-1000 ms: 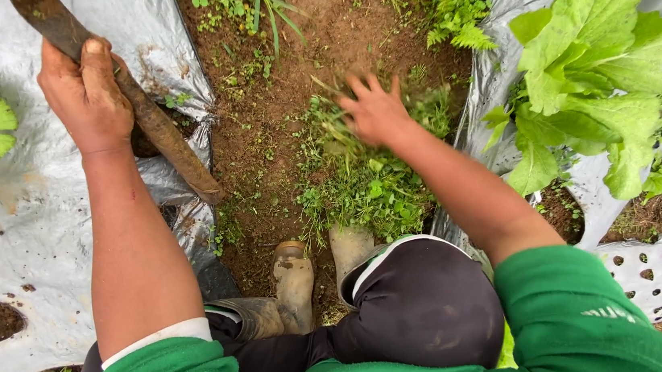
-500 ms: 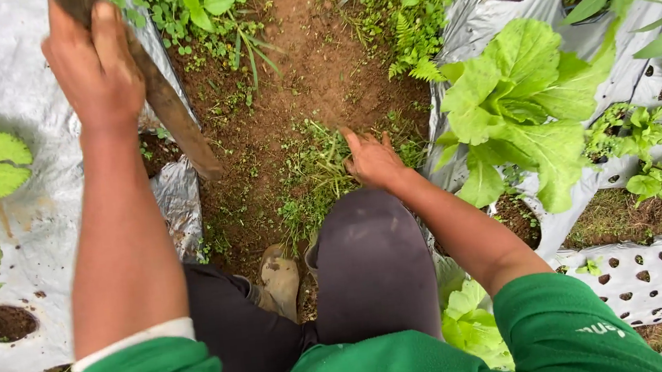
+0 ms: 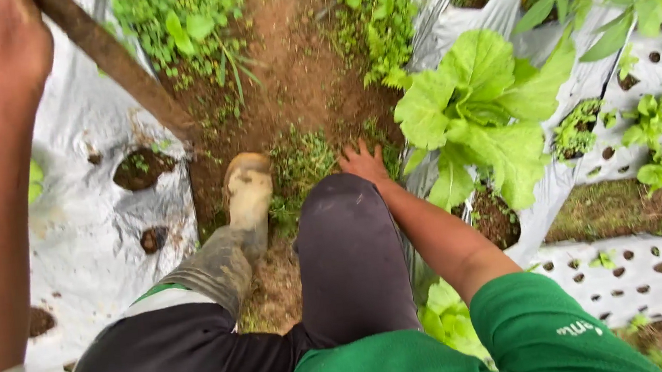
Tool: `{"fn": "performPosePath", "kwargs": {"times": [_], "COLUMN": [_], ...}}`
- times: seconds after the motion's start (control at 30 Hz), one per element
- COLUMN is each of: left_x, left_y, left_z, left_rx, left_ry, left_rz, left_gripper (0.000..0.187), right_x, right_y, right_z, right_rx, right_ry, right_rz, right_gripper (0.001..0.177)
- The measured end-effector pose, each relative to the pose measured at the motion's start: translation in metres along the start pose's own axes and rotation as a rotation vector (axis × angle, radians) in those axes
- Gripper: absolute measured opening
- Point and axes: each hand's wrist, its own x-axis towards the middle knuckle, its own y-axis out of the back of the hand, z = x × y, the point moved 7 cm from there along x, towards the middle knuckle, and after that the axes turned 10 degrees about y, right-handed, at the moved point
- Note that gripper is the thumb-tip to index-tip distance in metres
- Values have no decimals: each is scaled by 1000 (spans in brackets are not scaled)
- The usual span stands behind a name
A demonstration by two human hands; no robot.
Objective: The person clears weeds from a garden bed by hand and using a small hand scythe, pulling up unwanted growth between rows of large leafy green plants.
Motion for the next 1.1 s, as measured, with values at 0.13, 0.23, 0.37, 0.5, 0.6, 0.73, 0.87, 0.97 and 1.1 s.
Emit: {"fn": "performPosePath", "kwargs": {"times": [0.13,0.23,0.37,0.5,0.6,0.73,0.87,0.97,1.1], "left_x": [10,20,29,26,18,-8,-69,-119,-150], "left_y": [-6,-34,-113,-187,-239,-295,-384,-417,-410], "left_z": [25,81,137,226,249,258,199,177,200], "left_rx": [17,-130,-226,-304,-269,-495,-202,-27,67], "left_ry": [-46,-17,97,172,195,-113,-410,-616,-921], "left_rz": [16,5,-119,-470,-642,-911,-1000,-991,-1070], "left_gripper": [29,8,9,29,8,38,25,22,32], "right_x": [4,-14,-53,-71,-69,-88,-141,-157,-161], "right_y": [20,128,253,324,321,268,251,258,236], "right_z": [7,11,-3,-23,3,59,72,72,66], "right_rx": [405,638,961,980,1147,1339,1316,1267,1281], "right_ry": [-69,-78,-48,113,-171,-358,-524,-560,-632], "right_rz": [-193,138,471,504,535,883,1105,1364,1367], "right_gripper": [76,55,48,81,48,16,14,17,25]}}
